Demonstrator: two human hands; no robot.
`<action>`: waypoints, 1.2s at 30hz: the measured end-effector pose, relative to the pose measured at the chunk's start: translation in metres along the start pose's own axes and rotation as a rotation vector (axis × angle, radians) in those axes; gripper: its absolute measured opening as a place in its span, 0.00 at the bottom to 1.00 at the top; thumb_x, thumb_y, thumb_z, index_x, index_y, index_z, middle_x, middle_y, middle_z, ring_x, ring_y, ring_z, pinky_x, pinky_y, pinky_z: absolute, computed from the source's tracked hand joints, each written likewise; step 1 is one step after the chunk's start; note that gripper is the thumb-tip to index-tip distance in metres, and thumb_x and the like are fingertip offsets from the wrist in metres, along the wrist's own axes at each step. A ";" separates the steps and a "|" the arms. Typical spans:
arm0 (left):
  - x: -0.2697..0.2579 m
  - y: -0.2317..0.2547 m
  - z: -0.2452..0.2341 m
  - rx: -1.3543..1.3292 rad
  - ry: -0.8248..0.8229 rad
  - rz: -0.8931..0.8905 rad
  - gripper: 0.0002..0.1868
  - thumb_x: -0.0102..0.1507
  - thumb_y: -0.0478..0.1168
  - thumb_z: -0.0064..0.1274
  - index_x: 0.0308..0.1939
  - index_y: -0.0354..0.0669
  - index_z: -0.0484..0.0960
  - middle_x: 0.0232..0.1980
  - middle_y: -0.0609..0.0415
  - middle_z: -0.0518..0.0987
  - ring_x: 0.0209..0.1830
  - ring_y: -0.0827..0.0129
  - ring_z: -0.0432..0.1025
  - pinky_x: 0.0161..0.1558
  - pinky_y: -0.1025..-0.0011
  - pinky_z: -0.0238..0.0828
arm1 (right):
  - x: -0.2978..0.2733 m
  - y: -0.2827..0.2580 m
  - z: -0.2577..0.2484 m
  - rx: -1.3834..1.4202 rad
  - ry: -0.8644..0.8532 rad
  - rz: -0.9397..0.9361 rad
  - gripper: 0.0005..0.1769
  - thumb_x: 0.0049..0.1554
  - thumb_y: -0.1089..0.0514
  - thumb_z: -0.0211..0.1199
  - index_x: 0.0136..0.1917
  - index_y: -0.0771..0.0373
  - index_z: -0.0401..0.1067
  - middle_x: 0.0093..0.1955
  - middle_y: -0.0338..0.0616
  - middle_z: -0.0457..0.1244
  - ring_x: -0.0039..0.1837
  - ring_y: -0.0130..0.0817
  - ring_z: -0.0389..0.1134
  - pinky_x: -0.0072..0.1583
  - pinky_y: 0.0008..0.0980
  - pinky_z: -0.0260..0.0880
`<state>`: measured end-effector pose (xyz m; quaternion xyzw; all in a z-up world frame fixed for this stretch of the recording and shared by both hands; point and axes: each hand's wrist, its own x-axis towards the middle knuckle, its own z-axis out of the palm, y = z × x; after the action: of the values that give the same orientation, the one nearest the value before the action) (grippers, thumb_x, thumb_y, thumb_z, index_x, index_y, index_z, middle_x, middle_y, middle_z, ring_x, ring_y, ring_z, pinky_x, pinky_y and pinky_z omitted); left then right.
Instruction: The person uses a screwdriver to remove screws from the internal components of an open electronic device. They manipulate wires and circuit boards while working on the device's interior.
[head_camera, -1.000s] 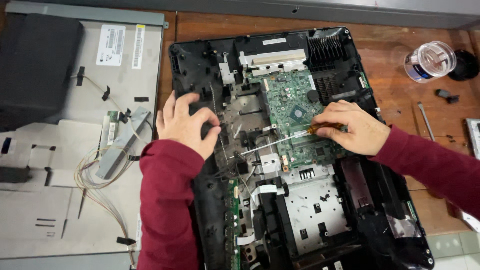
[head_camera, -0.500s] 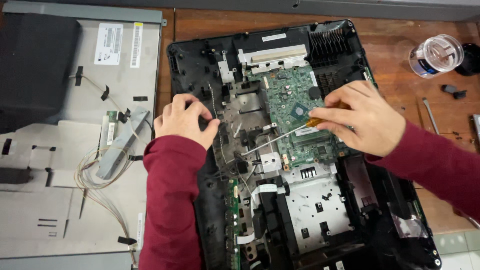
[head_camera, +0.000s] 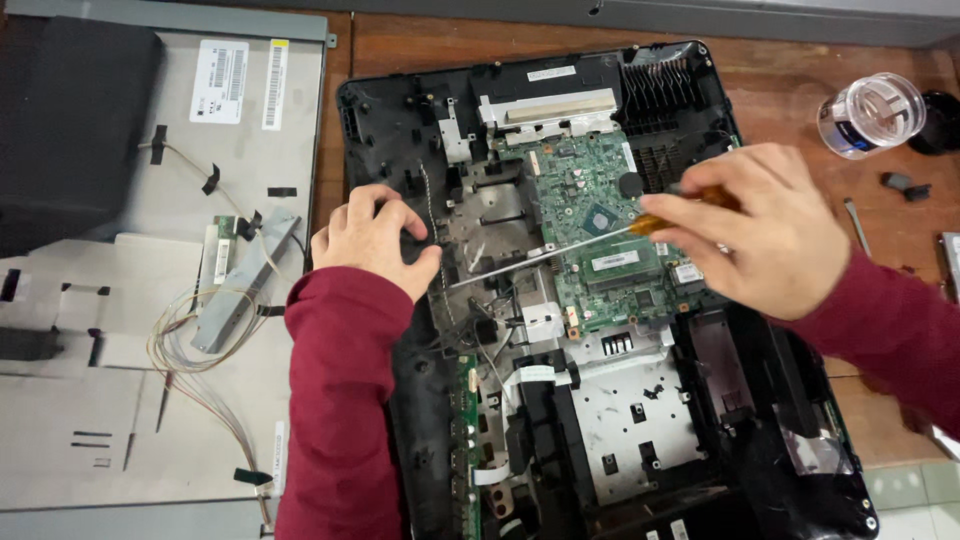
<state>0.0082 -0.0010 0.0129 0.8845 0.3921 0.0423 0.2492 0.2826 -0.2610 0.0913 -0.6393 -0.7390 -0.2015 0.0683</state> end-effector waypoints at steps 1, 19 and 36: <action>0.000 0.000 0.000 -0.002 0.004 0.001 0.08 0.55 0.52 0.58 0.34 0.60 0.81 0.60 0.65 0.70 0.60 0.58 0.66 0.64 0.51 0.57 | 0.004 -0.006 0.002 0.055 -0.030 0.026 0.18 0.60 0.50 0.70 0.62 0.56 0.79 0.53 0.47 0.65 0.52 0.41 0.62 0.55 0.44 0.62; -0.005 -0.002 -0.004 0.000 -0.030 0.070 0.11 0.60 0.54 0.53 0.38 0.58 0.84 0.66 0.59 0.69 0.62 0.54 0.66 0.66 0.47 0.56 | 0.013 -0.012 0.008 0.087 -0.014 0.013 0.12 0.63 0.53 0.66 0.59 0.56 0.78 0.50 0.46 0.63 0.50 0.44 0.62 0.53 0.44 0.62; -0.013 0.005 -0.015 -0.061 -0.074 0.080 0.11 0.60 0.52 0.50 0.34 0.60 0.87 0.65 0.62 0.72 0.61 0.56 0.66 0.65 0.49 0.57 | 0.006 -0.005 -0.008 0.015 0.034 0.010 0.14 0.63 0.52 0.69 0.60 0.55 0.81 0.54 0.48 0.65 0.54 0.45 0.63 0.59 0.47 0.62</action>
<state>-0.0010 -0.0069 0.0301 0.8926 0.3453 0.0315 0.2883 0.2752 -0.2594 0.0996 -0.6387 -0.7361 -0.2065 0.0869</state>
